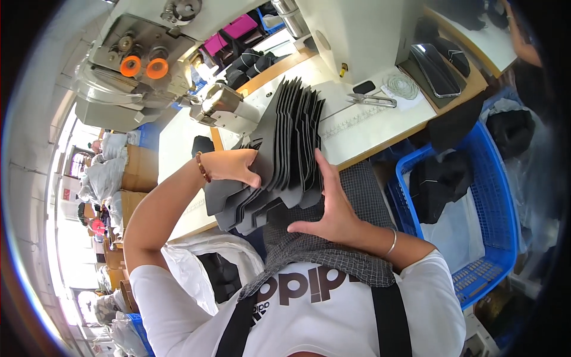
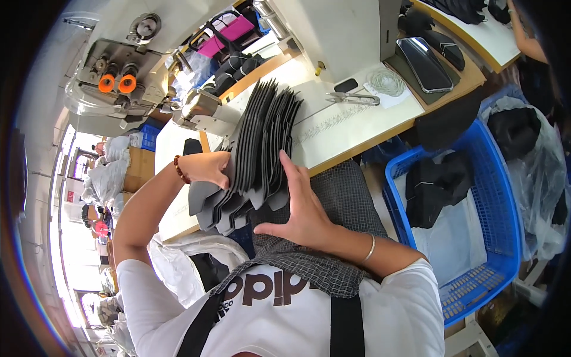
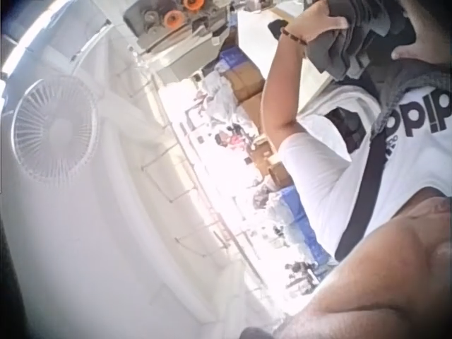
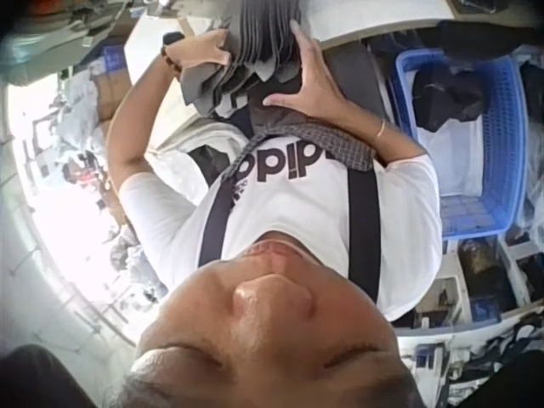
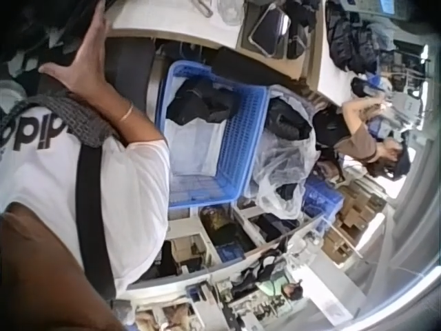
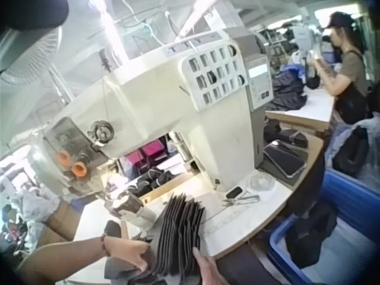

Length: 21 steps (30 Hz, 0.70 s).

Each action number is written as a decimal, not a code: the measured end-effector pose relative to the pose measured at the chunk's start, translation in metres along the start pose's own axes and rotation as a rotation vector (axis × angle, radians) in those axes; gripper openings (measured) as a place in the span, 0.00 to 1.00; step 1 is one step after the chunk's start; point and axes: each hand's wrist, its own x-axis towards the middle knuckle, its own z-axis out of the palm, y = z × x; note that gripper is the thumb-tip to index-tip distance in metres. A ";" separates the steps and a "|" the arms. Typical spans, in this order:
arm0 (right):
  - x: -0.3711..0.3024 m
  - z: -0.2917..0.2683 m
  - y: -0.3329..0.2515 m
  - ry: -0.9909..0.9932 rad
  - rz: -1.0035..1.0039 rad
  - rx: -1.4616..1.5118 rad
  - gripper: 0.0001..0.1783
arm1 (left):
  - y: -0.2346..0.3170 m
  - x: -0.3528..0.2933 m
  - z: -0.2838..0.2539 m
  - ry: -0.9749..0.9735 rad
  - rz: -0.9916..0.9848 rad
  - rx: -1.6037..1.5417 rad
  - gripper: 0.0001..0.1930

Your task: Stitch shoe upper components together using an industrial sewing machine.

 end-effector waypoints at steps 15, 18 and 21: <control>0.093 -0.027 -0.054 0.195 -0.195 -0.289 0.49 | 0.029 0.033 0.072 0.237 0.970 -1.554 0.43; 0.100 -0.025 -0.058 0.174 -0.384 -0.552 0.48 | 0.051 0.049 0.087 0.104 1.274 -1.611 0.42; 0.106 -0.031 -0.076 0.148 -0.482 -0.633 0.50 | 0.060 0.056 0.094 0.083 1.433 -1.596 0.41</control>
